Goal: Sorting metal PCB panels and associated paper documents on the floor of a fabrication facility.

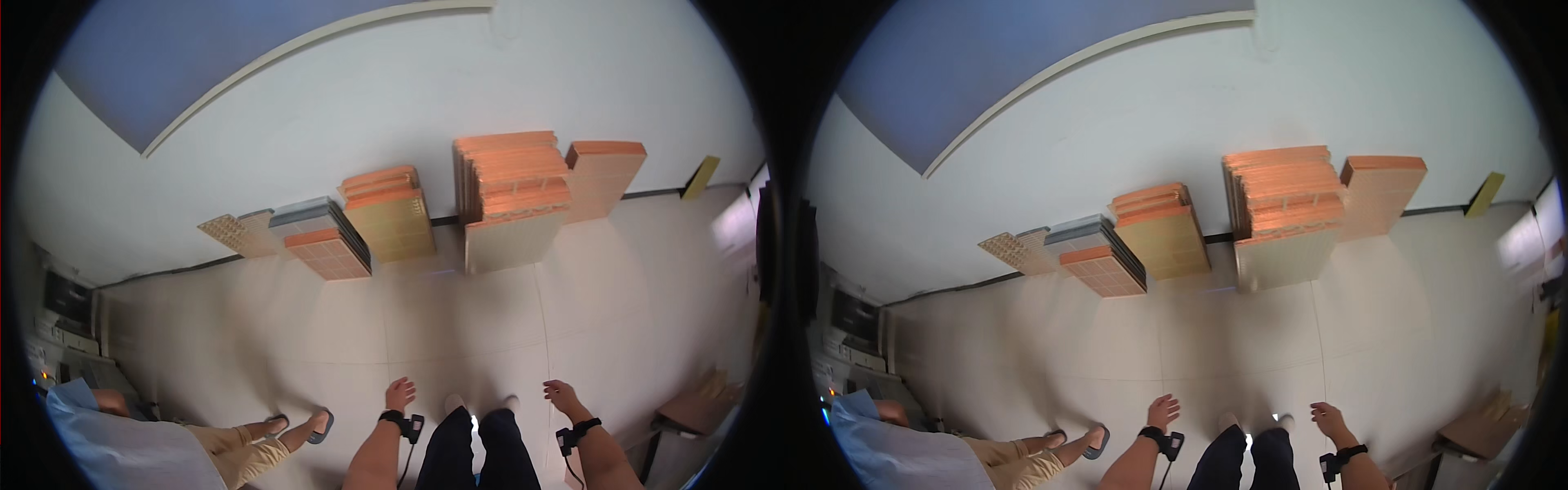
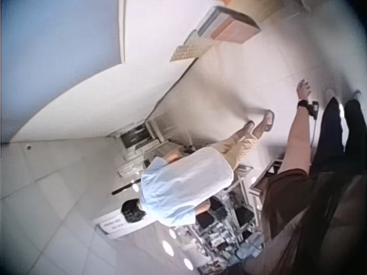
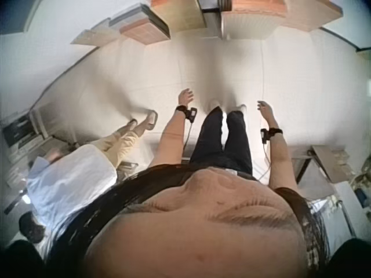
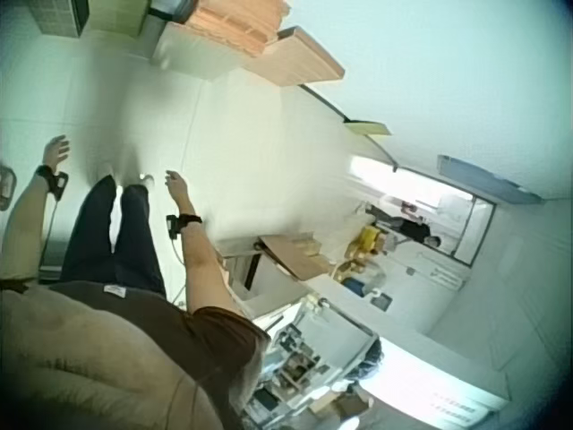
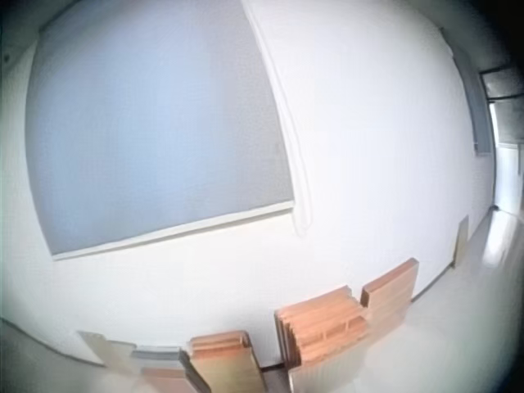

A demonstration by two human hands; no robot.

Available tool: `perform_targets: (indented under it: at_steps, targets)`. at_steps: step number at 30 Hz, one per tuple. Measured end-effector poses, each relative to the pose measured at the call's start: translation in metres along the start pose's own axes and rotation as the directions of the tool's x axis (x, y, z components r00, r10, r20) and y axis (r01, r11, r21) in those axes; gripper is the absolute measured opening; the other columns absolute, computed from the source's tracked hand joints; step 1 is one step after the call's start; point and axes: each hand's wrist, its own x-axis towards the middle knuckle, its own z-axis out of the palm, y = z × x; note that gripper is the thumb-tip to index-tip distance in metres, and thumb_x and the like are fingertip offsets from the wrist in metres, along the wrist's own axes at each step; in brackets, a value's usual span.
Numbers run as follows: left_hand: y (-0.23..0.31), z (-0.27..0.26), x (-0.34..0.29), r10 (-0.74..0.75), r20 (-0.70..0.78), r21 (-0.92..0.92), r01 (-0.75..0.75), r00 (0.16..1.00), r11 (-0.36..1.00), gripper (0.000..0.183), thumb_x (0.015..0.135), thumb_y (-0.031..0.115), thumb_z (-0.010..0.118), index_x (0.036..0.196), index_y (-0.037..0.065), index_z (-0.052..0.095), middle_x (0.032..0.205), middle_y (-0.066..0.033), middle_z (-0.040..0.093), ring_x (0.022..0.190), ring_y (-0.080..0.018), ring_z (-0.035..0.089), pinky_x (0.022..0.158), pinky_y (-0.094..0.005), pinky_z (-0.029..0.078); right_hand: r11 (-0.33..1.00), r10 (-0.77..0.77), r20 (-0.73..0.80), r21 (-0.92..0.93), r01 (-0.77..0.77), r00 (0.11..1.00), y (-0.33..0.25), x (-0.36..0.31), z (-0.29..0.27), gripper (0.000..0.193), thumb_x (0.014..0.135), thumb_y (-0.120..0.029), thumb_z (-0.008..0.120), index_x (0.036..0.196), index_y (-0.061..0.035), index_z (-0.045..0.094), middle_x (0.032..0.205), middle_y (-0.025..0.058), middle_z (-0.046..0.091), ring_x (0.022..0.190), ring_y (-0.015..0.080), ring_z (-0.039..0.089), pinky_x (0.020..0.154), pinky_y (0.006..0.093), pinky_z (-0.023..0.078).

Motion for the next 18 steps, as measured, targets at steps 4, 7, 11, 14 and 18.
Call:
perform_targets:
  at_steps: [4,7,11,14,18]
  targets:
    - [0.022,-0.053,0.007,-0.043,-0.179,-0.068,0.032,0.983,0.997,0.032,0.088,0.019,0.047,0.117,0.005,0.048,0.1,-0.0141,0.06,0.082,-0.0251,0.061,0.067,-0.0377,0.052,0.972,0.025,0.271,-0.232,0.041,0.962,-0.056,0.034,0.03,0.026,0.084,-0.014,0.046,0.105,-0.0063,0.061,0.089,0.0116,0.065,0.078,0.0201,0.063,0.073,0.0303,0.049]
    - [0.022,-0.065,0.006,-0.113,-0.259,-0.087,0.093,0.959,0.992,0.033,0.087,0.02,0.047,0.117,0.005,0.048,0.101,-0.0152,0.059,0.083,-0.0271,0.06,0.067,-0.0399,0.051,0.872,0.007,0.422,-0.447,0.201,0.906,-0.069,0.069,0.036,0.028,0.085,-0.018,0.046,0.109,-0.0077,0.059,0.093,0.01,0.065,0.082,0.0191,0.063,0.078,0.0305,0.048]
    - [0.03,-0.041,0.014,-0.216,-0.281,-0.232,0.152,0.935,0.961,0.036,0.088,0.021,0.044,0.12,0.004,0.045,0.106,-0.0168,0.057,0.086,-0.0287,0.06,0.07,-0.0429,0.052,0.785,0.017,0.528,-0.533,0.316,0.849,-0.1,0.132,0.034,0.03,0.083,-0.021,0.049,0.108,-0.0104,0.06,0.095,0.0103,0.064,0.082,0.0203,0.063,0.078,0.0323,0.048]
    - [0.059,-0.007,0.038,-0.203,-0.212,-0.273,0.142,0.956,0.951,0.036,0.091,0.02,0.041,0.121,0.001,0.044,0.11,-0.0178,0.055,0.091,-0.0295,0.059,0.075,-0.0423,0.052,0.848,-0.089,0.43,-0.441,0.295,0.898,-0.147,0.187,0.03,0.031,0.081,-0.025,0.046,0.104,-0.0107,0.063,0.091,0.0124,0.064,0.083,0.0255,0.061,0.076,0.0348,0.048]
    - [0.128,0.009,0.085,-0.114,-0.099,-0.333,0.075,0.989,0.94,0.039,0.091,0.023,0.042,0.123,0.0,0.041,0.114,-0.0184,0.053,0.096,-0.0285,0.058,0.079,-0.0399,0.051,0.985,-0.049,0.433,-0.131,0.117,0.9,-0.24,0.271,0.05,0.028,0.09,-0.023,0.049,0.111,-0.0067,0.058,0.088,0.0054,0.062,0.075,0.0121,0.06,0.057,0.0246,0.05]
